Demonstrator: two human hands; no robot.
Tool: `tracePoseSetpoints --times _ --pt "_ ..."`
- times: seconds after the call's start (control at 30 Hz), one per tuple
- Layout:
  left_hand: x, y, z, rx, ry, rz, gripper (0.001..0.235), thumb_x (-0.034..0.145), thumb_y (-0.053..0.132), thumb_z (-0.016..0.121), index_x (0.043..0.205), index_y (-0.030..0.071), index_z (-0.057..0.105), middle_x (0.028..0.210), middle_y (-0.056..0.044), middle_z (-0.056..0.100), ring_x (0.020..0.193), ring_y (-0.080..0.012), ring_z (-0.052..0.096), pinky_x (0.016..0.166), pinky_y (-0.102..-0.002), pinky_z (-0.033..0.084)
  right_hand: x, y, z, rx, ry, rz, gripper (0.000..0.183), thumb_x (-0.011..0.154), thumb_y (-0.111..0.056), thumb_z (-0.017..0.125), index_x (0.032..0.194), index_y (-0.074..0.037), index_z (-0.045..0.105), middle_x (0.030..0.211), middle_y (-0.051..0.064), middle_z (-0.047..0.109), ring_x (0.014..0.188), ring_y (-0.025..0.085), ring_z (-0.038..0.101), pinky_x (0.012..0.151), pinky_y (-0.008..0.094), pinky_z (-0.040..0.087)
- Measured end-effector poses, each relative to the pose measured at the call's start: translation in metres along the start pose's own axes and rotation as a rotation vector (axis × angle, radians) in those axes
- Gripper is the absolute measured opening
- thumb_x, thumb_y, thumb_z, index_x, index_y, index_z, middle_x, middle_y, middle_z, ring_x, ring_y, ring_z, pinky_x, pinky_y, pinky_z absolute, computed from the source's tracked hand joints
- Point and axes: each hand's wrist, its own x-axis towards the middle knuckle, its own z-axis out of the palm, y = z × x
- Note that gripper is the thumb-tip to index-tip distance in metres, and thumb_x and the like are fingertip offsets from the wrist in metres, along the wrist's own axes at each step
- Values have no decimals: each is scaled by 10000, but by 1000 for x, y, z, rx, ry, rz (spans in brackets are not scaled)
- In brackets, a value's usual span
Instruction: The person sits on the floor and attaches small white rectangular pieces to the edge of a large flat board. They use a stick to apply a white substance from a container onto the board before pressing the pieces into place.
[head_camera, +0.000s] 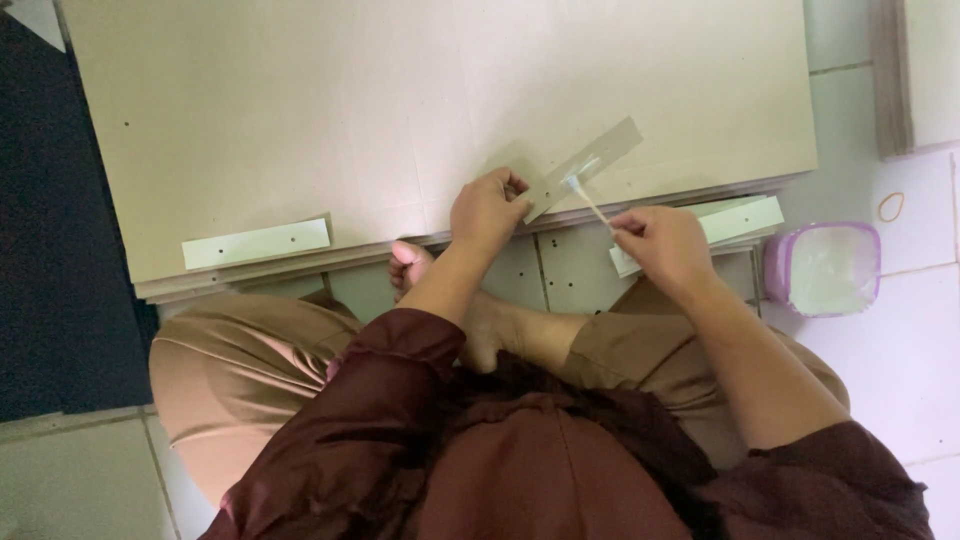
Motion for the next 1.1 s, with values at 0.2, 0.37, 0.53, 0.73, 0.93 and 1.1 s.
tracePoseSetpoints --times 0.2,0.37,0.53,0.73,0.93,1.1 --pt "-3 5 -3 28 -5 -4 208 849 192 731 1049 145 765 886 -54 769 922 -274 755 814 -394 561 24 26 9 -51 71 -11 169 924 -234 733 1065 -206 822 912 85 786 950 357 730 829 463 571" --pt "-4 8 -5 26 -25 -24 218 843 212 742 1053 155 764 898 -55 772 936 -275 755 836 -407 561 11 7 5 42 20 28 173 926 -226 730 1067 -198 827 947 97 789 988 357 723 864 454 557" --pt "-5 7 -6 26 -3 6 222 839 188 737 1056 147 761 903 -60 777 958 -291 753 833 -414 561 23 34 19 -63 132 14 150 928 -283 737 1044 -238 821 882 46 773 921 332 728 810 441 564" --pt "-4 4 -5 27 -45 -13 227 853 222 735 1069 155 757 916 -54 770 973 -274 749 839 -398 560 24 26 15 -53 73 2 147 903 -237 755 1026 -189 821 883 90 783 941 365 731 808 483 564" --pt "1 1 -1 32 1 23 221 824 226 744 1030 150 768 914 -76 777 1004 -334 743 854 -446 560 27 13 26 -121 142 -65 128 904 -255 753 1005 -217 822 881 69 780 915 340 737 804 455 582" --pt "-1 -1 2 25 27 15 206 811 231 737 1003 162 774 891 -60 785 979 -326 754 847 -444 566 46 51 34 -104 208 -26 129 936 -301 745 1027 -242 814 904 64 763 932 334 725 800 458 576"
